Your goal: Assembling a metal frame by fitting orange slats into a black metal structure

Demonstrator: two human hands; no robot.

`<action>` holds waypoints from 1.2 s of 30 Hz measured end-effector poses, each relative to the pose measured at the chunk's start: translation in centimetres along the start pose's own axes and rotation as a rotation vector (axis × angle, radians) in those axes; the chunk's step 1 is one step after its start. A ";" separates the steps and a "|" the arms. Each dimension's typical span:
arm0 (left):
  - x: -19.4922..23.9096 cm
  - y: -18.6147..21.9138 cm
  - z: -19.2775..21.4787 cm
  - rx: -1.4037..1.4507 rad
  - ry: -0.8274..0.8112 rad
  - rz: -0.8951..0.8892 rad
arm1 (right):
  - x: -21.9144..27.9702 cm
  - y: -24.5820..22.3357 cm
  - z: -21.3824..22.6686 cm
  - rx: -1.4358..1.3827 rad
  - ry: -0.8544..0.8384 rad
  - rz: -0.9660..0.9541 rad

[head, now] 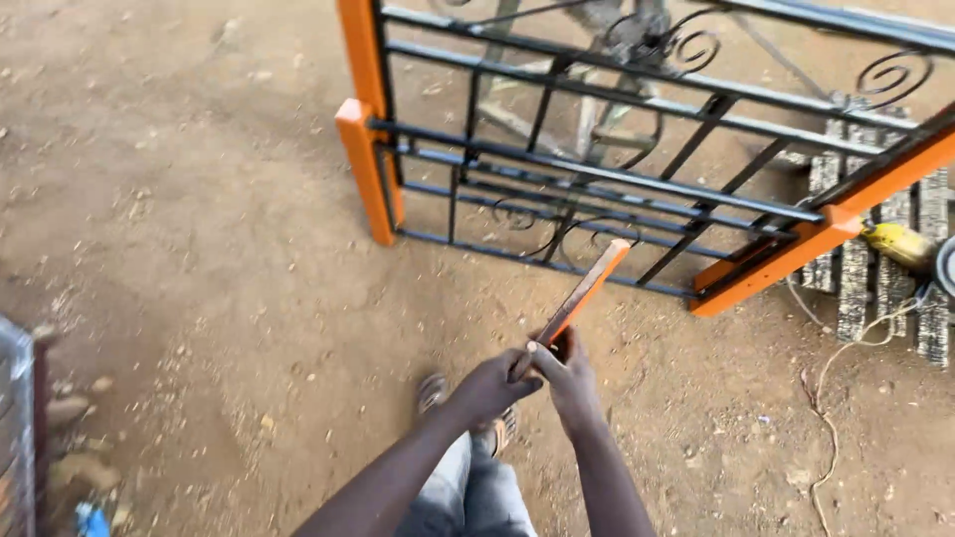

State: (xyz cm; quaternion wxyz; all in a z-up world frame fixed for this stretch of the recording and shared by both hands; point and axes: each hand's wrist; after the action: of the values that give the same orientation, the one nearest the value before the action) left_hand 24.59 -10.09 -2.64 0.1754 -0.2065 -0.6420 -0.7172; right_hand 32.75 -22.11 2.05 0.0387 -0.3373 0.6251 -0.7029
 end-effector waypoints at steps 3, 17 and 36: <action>-3.3 3.1 1.3 -0.295 -0.084 0.160 | -3.7 -1.7 3.4 -0.221 0.085 -0.067; -24.8 12.4 12.4 -0.367 -0.181 0.134 | -23.2 -5.8 14.6 -0.710 0.417 0.002; -53.2 14.3 15.9 1.267 0.509 -0.177 | -49.5 -2.2 26.3 -1.109 0.147 0.216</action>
State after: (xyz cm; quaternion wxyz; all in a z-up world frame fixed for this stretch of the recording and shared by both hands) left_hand 78.51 3.36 -16.80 0.3483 0.1639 -0.8908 -0.2413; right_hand 85.41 -20.53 -17.27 -0.1160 -0.1913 0.9326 -0.2834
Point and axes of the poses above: each hand's wrist, its own x-axis away from the middle knuckle, its own z-axis out of the back of the hand, y = z × x, and after that the axes turned 6 degrees about -y, right-handed
